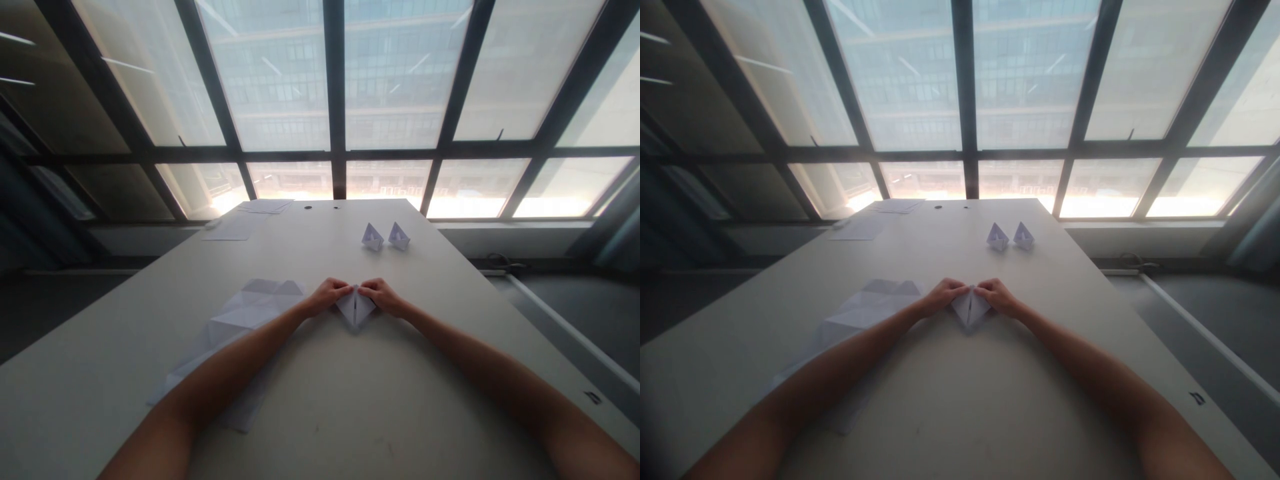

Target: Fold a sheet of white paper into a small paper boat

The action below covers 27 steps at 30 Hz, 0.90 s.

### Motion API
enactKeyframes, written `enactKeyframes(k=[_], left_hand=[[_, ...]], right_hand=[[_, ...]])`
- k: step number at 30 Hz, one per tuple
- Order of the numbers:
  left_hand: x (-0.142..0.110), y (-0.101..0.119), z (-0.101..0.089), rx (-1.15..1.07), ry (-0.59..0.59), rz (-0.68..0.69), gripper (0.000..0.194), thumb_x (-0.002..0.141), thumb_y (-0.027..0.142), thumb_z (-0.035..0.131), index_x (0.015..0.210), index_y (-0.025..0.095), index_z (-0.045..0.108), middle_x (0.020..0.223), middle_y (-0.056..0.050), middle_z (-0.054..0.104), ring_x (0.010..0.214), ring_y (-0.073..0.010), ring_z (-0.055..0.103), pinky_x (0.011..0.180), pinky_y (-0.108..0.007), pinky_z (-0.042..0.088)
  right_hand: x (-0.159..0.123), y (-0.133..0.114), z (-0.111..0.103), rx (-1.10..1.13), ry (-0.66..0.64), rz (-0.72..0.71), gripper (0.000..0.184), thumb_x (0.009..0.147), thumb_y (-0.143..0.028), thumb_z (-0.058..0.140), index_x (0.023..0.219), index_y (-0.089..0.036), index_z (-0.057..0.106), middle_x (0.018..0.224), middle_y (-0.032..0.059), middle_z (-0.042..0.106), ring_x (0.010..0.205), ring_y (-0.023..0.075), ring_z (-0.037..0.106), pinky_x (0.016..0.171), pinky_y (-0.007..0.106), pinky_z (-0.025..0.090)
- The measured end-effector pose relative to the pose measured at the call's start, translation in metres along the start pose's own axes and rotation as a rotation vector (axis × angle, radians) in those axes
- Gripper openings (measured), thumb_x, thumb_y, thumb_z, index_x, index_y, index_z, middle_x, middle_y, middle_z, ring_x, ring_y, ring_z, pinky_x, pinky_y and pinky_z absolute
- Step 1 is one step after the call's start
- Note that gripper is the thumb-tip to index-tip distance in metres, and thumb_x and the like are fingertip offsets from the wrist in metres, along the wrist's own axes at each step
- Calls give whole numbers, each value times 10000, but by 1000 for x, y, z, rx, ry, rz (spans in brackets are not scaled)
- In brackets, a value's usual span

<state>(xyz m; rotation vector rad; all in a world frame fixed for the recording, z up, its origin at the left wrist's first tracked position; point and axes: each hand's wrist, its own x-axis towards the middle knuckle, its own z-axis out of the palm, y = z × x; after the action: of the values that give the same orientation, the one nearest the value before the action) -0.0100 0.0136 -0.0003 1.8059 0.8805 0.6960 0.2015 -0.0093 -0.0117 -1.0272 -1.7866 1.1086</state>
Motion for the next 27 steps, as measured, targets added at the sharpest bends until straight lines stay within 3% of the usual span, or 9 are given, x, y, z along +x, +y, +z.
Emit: enactKeyframes(k=[15,20,27], left_hand=[[-3,5,1,-20,106,-28,546,775,645,643,648,115,668,531,30,429,524,-96,332,484,-226,213],[0,-3,0,-80,238,-49,538,774,642,651,707,111,707,574,11,509,548,-111,398,504,-224,269],[12,-20,-1,-336,462,-57,515,694,621,731,788,115,724,654,-16,597,607,-135,505,574,-236,394]], right_hand=[[-1,-1,1,-2,105,13,384,804,-472,569,560,-182,507,522,-54,362,516,98,308,482,239,222],[0,-2,1,-1,249,36,361,800,-461,557,563,-192,512,505,-46,417,482,107,354,456,243,253],[4,5,-4,92,425,49,347,808,-453,539,563,-208,512,443,-41,440,422,115,388,424,247,276]])
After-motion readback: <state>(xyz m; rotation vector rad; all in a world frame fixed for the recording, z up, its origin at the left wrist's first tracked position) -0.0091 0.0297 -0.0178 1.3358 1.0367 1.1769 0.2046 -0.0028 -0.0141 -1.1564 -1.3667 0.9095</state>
